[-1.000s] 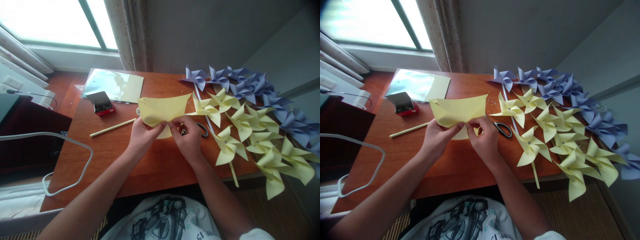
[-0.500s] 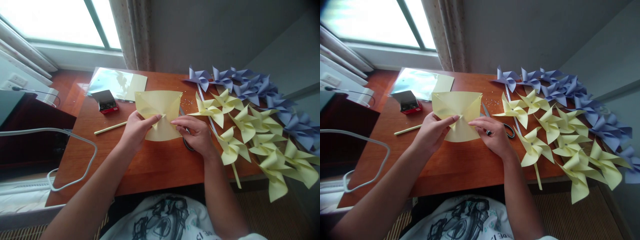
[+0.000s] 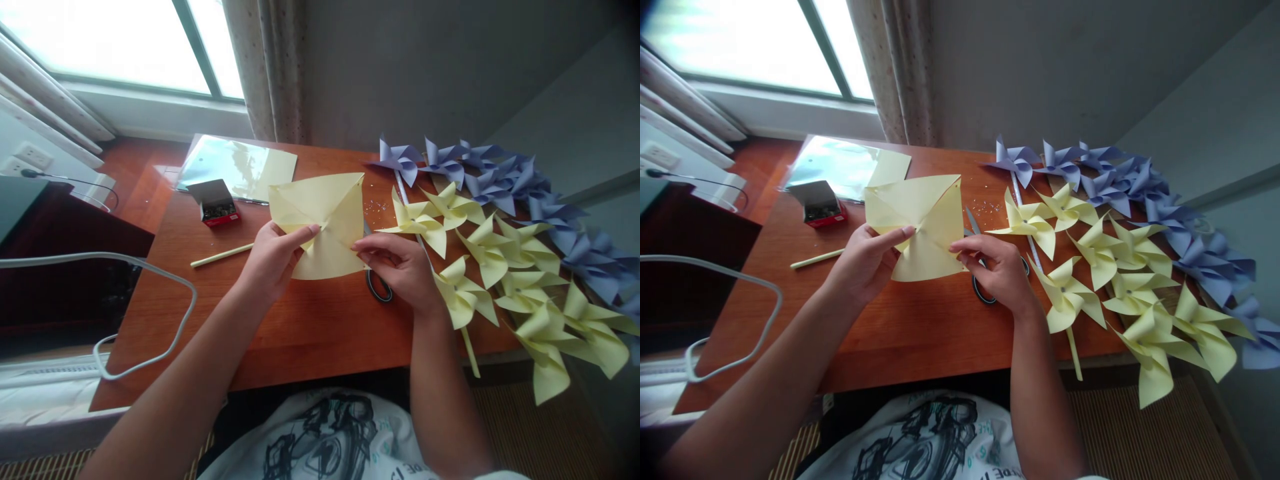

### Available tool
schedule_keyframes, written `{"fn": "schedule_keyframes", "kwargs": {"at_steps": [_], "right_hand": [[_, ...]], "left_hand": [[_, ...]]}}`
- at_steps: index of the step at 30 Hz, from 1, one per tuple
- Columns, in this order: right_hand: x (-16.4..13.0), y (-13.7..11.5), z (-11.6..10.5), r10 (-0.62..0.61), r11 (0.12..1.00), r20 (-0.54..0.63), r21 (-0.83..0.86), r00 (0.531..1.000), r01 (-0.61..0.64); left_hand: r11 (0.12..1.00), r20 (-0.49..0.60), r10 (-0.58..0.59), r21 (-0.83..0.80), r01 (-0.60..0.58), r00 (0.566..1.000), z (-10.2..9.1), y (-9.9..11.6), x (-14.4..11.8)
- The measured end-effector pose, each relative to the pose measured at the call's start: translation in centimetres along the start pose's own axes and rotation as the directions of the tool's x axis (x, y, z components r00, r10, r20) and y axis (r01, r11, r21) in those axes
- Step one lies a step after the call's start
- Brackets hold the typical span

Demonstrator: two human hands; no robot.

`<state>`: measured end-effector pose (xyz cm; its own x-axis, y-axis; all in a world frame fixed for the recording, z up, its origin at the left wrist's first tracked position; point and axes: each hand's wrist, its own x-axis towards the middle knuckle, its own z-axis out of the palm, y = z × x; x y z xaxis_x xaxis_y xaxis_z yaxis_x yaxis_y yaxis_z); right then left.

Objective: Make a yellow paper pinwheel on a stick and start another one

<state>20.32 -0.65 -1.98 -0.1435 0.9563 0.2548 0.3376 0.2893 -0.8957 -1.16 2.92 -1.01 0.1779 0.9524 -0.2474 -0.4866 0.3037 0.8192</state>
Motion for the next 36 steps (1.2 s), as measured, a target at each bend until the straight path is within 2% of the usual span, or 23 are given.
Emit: {"fn": "schedule_keyframes", "kwargs": {"at_steps": [7,12,16,25,33,36], "right_hand": [[-0.2,-0.1,-0.4,0.008,0.996,0.074,0.085,0.997,-0.015],[-0.1,-0.1,-0.6,-0.088,0.989,0.179,0.136,0.980,0.064],[0.1,-0.6,-0.4,-0.117,0.986,0.194,0.141,0.974,0.091],[0.2,-1.1,1.7,-0.179,0.984,-0.004,0.008,0.984,0.179],[0.0,-1.4,3.0,-0.098,0.988,-0.175,-0.132,0.980,0.075],[-0.1,-1.4,3.0,-0.089,0.986,-0.181,-0.152,0.979,0.062]], "left_hand": [[1.000,-0.017,0.019,0.010,-0.019,1.000,-0.1,-0.1,0.1],[0.995,-0.059,0.065,0.074,-0.060,0.996,-0.2,-0.5,0.1],[0.985,-0.057,0.113,0.137,-0.104,0.992,-0.4,-0.8,0.2],[0.958,-0.042,0.155,0.250,-0.140,0.987,0.4,-1.7,-0.1],[0.943,-0.010,0.143,0.305,-0.133,0.990,0.8,-2.3,-0.3],[0.936,0.006,0.152,0.322,-0.146,0.988,0.9,-2.3,-0.4]]}}
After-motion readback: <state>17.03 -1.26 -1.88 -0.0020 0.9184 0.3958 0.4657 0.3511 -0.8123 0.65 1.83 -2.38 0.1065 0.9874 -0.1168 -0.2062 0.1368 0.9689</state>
